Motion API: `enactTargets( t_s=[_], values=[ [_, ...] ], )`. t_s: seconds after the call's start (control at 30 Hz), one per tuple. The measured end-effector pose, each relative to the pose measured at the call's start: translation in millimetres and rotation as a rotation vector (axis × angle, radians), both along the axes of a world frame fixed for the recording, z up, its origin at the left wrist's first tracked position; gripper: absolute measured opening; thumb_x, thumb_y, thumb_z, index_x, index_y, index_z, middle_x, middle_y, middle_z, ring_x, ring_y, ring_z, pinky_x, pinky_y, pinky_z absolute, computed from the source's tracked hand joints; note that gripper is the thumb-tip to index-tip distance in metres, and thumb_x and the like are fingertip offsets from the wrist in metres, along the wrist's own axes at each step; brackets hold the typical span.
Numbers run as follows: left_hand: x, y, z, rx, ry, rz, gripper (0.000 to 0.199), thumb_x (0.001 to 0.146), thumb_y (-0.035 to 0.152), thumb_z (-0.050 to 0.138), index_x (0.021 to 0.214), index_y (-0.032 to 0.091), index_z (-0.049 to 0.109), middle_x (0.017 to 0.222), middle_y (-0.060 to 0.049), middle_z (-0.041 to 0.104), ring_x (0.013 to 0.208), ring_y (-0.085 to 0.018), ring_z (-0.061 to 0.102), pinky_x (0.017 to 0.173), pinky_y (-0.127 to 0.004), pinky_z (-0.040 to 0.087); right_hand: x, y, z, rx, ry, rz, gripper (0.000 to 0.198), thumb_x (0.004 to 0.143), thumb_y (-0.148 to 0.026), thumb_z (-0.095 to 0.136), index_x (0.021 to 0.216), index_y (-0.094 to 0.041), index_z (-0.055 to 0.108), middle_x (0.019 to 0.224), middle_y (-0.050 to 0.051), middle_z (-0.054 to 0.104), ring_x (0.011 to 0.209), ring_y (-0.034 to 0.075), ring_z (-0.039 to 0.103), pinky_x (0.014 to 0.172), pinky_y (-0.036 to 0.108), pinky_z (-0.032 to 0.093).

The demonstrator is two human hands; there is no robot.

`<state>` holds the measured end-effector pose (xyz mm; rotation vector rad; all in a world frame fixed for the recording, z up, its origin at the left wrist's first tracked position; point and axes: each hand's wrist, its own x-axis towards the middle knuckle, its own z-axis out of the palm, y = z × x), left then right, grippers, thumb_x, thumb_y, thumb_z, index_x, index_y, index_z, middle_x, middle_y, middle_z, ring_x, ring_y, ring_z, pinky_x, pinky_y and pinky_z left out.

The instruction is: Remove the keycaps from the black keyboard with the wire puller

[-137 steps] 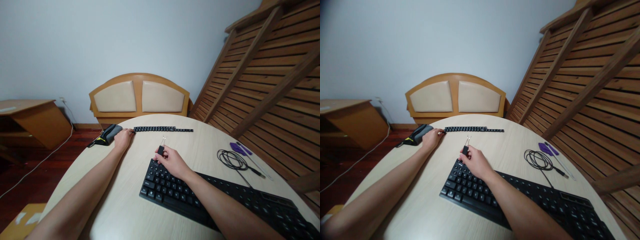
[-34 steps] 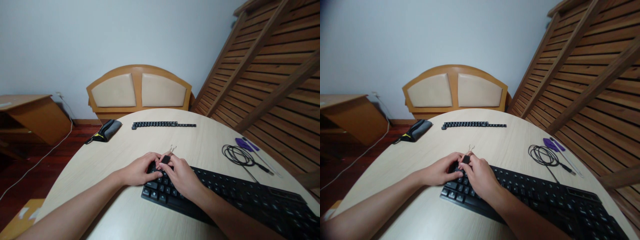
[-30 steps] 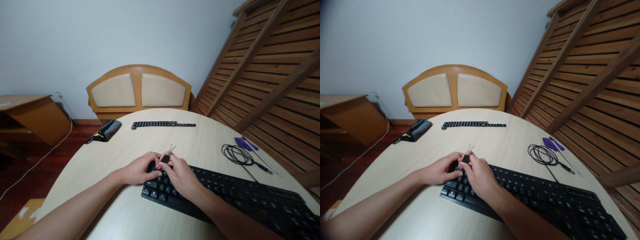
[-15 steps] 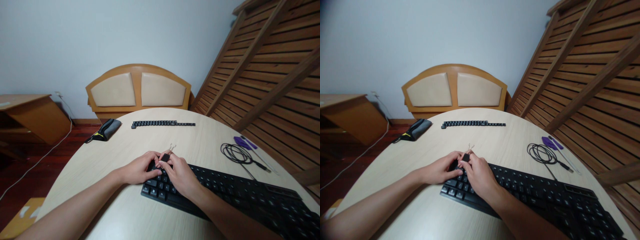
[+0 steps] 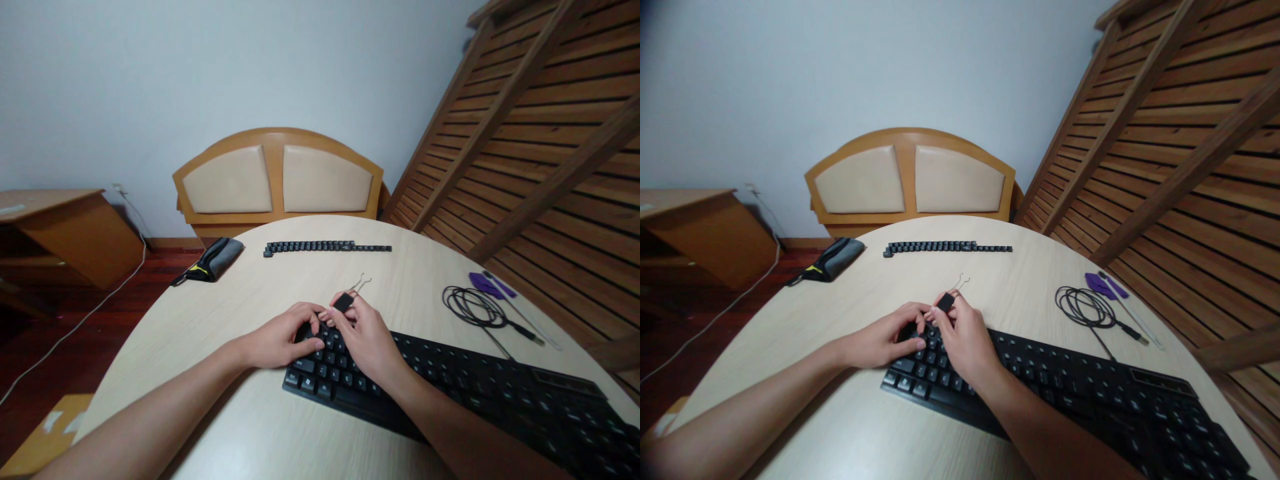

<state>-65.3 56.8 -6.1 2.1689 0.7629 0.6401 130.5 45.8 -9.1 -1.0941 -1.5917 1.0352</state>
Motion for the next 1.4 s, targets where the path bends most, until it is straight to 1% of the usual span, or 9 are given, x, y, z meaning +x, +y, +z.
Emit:
enactTargets(
  t_s=[0.13,0.27,0.33,0.4,0.47,0.53,0.73,1.03,1.4],
  values=[
    [1,1,0.5,-0.085,-0.098,0.000,0.007,0.092,0.027,0.058,0.091,0.021,0.054,0.132,-0.010,0.055,0.125,-0.025,0.049,0.109,-0.047,0.035,2,7,0,-0.029,0.059,-0.067,0.015,0.089,-0.035,0.057,0.093,-0.021,0.053,0.086,0.006,0.072,0.081,0.020,0.071,0.077,0.032,0.056],
    [2,6,-3.8,-0.170,-0.206,0.116,0.011,0.092,0.029,0.058,0.092,0.019,0.054,0.111,-0.009,0.065,0.107,-0.023,0.060,0.099,-0.043,0.045,3,8,-1,-0.060,0.077,-0.073,0.020,0.088,-0.039,0.058,0.095,-0.021,0.053,0.083,0.005,0.072,0.080,0.021,0.072,0.076,0.033,0.055],
    [-1,11,-6.1,-0.102,-0.174,0.259,0.013,0.091,0.031,0.058,0.095,0.018,0.056,0.100,-0.007,0.067,0.097,-0.021,0.063,0.093,-0.041,0.048,3,8,-2,-0.061,0.096,-0.069,0.021,0.087,-0.040,0.058,0.095,-0.021,0.052,0.083,0.005,0.072,0.082,0.021,0.072,0.077,0.033,0.055],
    [-6,17,-8.1,0.037,-0.100,0.400,0.015,0.091,0.031,0.059,0.100,0.018,0.059,0.098,-0.007,0.068,0.096,-0.021,0.062,0.092,-0.040,0.048,2,8,-2,-0.064,0.112,-0.059,0.020,0.088,-0.039,0.058,0.095,-0.021,0.052,0.083,0.006,0.072,0.082,0.020,0.072,0.078,0.034,0.055],
    [-11,23,-10.3,0.164,-0.024,0.485,0.017,0.091,0.031,0.058,0.103,0.020,0.063,0.102,-0.007,0.069,0.098,-0.023,0.062,0.093,-0.041,0.046,1,8,-2,-0.066,0.124,-0.051,0.018,0.089,-0.037,0.057,0.096,-0.021,0.051,0.083,0.006,0.073,0.081,0.020,0.071,0.079,0.034,0.055],
    [-17,28,-12.9,0.221,0.050,0.526,0.017,0.092,0.033,0.058,0.101,0.021,0.066,0.102,-0.006,0.070,0.098,-0.023,0.062,0.091,-0.041,0.046,1,8,-2,-0.070,0.123,-0.049,0.018,0.089,-0.036,0.056,0.095,-0.020,0.051,0.083,0.006,0.073,0.081,0.020,0.071,0.078,0.034,0.055],
    [-22,36,-20.9,0.250,0.157,0.558,0.017,0.090,0.036,0.062,0.098,0.024,0.071,0.096,-0.004,0.073,0.094,-0.025,0.064,0.085,-0.039,0.048,0,8,-1,-0.069,0.123,-0.049,0.017,0.090,-0.035,0.056,0.095,-0.020,0.052,0.083,0.007,0.073,0.078,0.019,0.071,0.076,0.034,0.056],
    [-24,40,-22.2,0.256,0.175,0.614,0.017,0.091,0.035,0.060,0.096,0.024,0.071,0.097,-0.005,0.073,0.097,-0.026,0.063,0.087,-0.040,0.048,0,7,0,-0.080,0.119,-0.046,0.018,0.087,-0.035,0.058,0.094,-0.020,0.051,0.081,0.005,0.072,0.073,0.018,0.069,0.074,0.033,0.056],
    [-23,42,-24.1,0.278,0.197,0.635,0.017,0.091,0.033,0.056,0.095,0.021,0.067,0.094,-0.006,0.071,0.092,-0.025,0.063,0.083,-0.038,0.048,-1,5,2,-0.076,0.112,-0.017,0.015,0.089,-0.033,0.055,0.094,-0.020,0.051,0.082,0.006,0.072,0.078,0.018,0.070,0.075,0.033,0.056]
  ],
)
